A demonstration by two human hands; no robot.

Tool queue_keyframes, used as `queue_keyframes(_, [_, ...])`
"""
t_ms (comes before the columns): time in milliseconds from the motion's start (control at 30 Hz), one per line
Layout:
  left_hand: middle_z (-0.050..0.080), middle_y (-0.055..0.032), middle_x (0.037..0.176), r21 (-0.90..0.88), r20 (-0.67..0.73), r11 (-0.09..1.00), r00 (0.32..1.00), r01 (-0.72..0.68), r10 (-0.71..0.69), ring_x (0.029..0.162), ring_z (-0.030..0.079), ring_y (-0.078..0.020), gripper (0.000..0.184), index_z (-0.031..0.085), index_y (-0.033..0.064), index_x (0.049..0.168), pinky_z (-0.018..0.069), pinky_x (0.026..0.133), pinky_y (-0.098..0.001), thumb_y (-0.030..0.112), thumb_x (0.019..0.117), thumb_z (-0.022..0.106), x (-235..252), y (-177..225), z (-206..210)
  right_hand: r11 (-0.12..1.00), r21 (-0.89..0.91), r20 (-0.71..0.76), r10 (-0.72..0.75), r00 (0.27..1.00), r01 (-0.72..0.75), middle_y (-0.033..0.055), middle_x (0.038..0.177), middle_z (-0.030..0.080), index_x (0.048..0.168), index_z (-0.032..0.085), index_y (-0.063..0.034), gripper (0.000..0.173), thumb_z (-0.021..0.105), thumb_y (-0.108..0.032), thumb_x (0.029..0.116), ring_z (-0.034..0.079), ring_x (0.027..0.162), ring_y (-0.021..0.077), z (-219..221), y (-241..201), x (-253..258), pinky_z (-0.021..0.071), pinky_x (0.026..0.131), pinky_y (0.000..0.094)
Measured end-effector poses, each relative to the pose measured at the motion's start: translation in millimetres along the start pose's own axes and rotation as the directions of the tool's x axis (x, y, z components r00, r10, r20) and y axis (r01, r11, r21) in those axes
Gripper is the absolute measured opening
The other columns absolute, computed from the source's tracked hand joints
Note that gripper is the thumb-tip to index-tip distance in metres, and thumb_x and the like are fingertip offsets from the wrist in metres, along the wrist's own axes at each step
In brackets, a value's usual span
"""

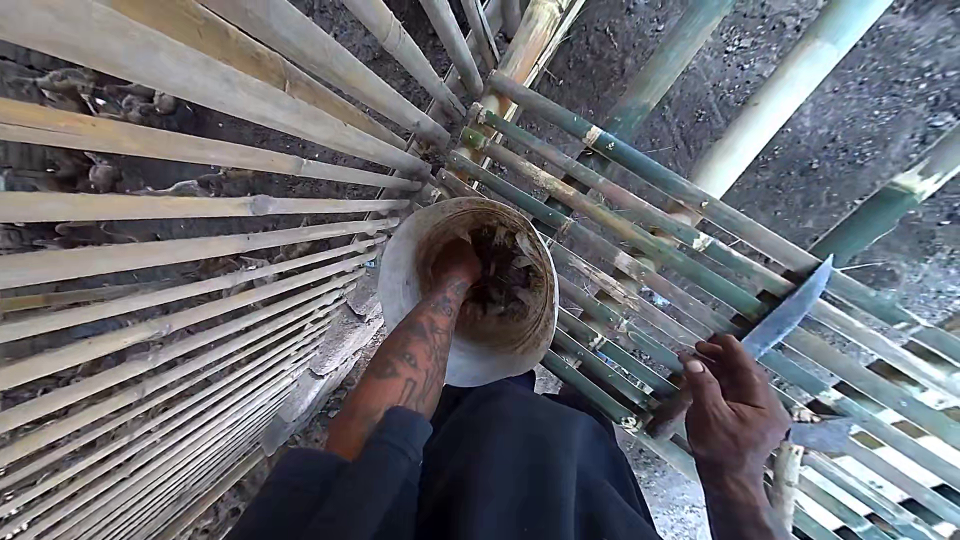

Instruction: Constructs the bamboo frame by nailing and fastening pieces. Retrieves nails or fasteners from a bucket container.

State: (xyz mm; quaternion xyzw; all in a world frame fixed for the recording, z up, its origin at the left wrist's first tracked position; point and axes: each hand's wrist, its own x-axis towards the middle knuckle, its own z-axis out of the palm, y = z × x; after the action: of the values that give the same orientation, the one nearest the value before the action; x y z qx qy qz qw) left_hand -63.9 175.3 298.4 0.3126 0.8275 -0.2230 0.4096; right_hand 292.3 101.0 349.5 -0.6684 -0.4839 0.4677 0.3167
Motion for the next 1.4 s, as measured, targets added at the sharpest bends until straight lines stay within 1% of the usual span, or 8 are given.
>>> queue_keyframes(167, [0.067,-0.0254,0.121,-0.018,-0.012,1.0,1.0,-0.018,0.018,0.112,0.066,-0.0445,0.045,0.059,0.0029,0.132,0.0547,0.087,-0.0665,0.02,0.0915,0.067,4,-10,8,1.0,0.012,-0.012,0.006,1.0,-0.006,0.0161,0.124,0.063,0.143,0.042,0.0176,0.057,0.059,-0.013,0.0974,0.066,0.091,-0.0001,0,-5,3,0.0567,0.081,0.0165])
queue_keyframes(300, [0.069,-0.0239,0.116,-0.103,-0.039,0.995,0.999,0.008,-0.012,0.108,0.068,-0.0428,0.041,0.064,0.0037,0.122,0.0557,0.083,-0.066,0.029,0.0902,0.066,0,-4,11,1.0,0.004,-0.02,-0.003,1.0,0.003,0.0176,0.123,0.063,0.142,0.042,0.0188,0.058,0.06,-0.013,0.0965,0.067,0.092,0.0008,4,-7,5,0.0568,0.082,0.0164])
queue_keyframes(467, [0.07,-0.0176,0.12,0.082,0.068,0.882,0.885,-0.465,0.46,0.11,0.068,-0.0389,0.039,0.068,0.0136,0.126,0.0548,0.088,-0.065,0.033,0.0922,0.074,-5,7,28,1.0,0.023,-0.009,-0.015,1.0,0.015,0.0176,0.123,0.064,0.14,0.043,0.0198,0.055,0.059,-0.01,0.097,0.068,0.092,0.0019,10,-8,5,0.0578,0.083,0.0176])
queue_keyframes(567, [0.065,-0.0201,0.128,0.295,0.157,0.811,0.863,-0.506,0.481,0.105,0.068,-0.0424,0.043,0.065,0.0172,0.134,0.0562,0.08,-0.0646,0.025,0.0919,0.073,-6,14,46,1.0,0.021,-0.004,-0.01,1.0,0.01,0.0183,0.123,0.063,0.14,0.043,0.0198,0.056,0.06,-0.01,0.0967,0.068,0.091,0.0023,15,-15,7,0.0573,0.082,0.0173])
queue_keyframes(733, [0.068,-0.0188,0.118,0.423,0.155,0.703,0.81,-0.572,0.565,0.097,0.069,-0.0401,0.021,0.071,0.0092,0.117,0.0564,0.076,-0.0602,0.014,0.1001,0.061,-6,17,57,0.999,0.045,-0.01,-0.023,1.0,0.023,0.0151,0.122,0.064,0.141,0.042,0.0192,0.056,0.059,-0.01,0.0972,0.069,0.091,0.0029,15,-17,7,0.0586,0.082,0.0188])
queue_keyframes(900, [0.069,-0.0233,0.11,0.427,0.329,0.718,0.835,-0.549,0.442,0.103,0.067,-0.0443,0.023,0.071,0.001,0.109,0.0542,0.081,-0.0655,0.014,0.0903,0.072,-21,19,19,0.998,0.056,-0.008,-0.014,1.0,0.015,0.0154,0.122,0.064,0.141,0.042,0.0194,0.056,0.06,-0.01,0.0968,0.068,0.093,0.0032,15,-14,4,0.0579,0.084,0.0186])
queue_keyframes(1133, [0.069,-0.0209,0.104,0.632,0.443,0.622,0.874,-0.462,0.199,0.101,0.067,-0.0407,0.016,0.071,0.0011,0.103,0.0533,0.078,-0.0604,0.013,0.0923,0.071,-41,10,0,0.999,0.053,-0.013,-0.001,1.0,0.001,0.0142,0.123,0.064,0.141,0.043,0.0184,0.055,0.059,-0.01,0.0971,0.068,0.093,0.0022,12,-12,6,0.0575,0.084,0.0179])
queue_keyframes(1400, [0.071,-0.0194,0.102,0.315,0.255,0.816,0.871,-0.485,0.419,0.096,0.069,-0.0413,0.017,0.072,0.0062,0.103,0.0552,0.074,-0.0645,0.019,0.0909,0.072,-20,14,42,0.998,0.063,-0.027,-0.026,0.999,0.027,0.0144,0.122,0.065,0.14,0.043,0.0201,0.054,0.059,-0.008,0.0968,0.068,0.091,0.0021,19,-13,2,0.0579,0.082,0.0174])
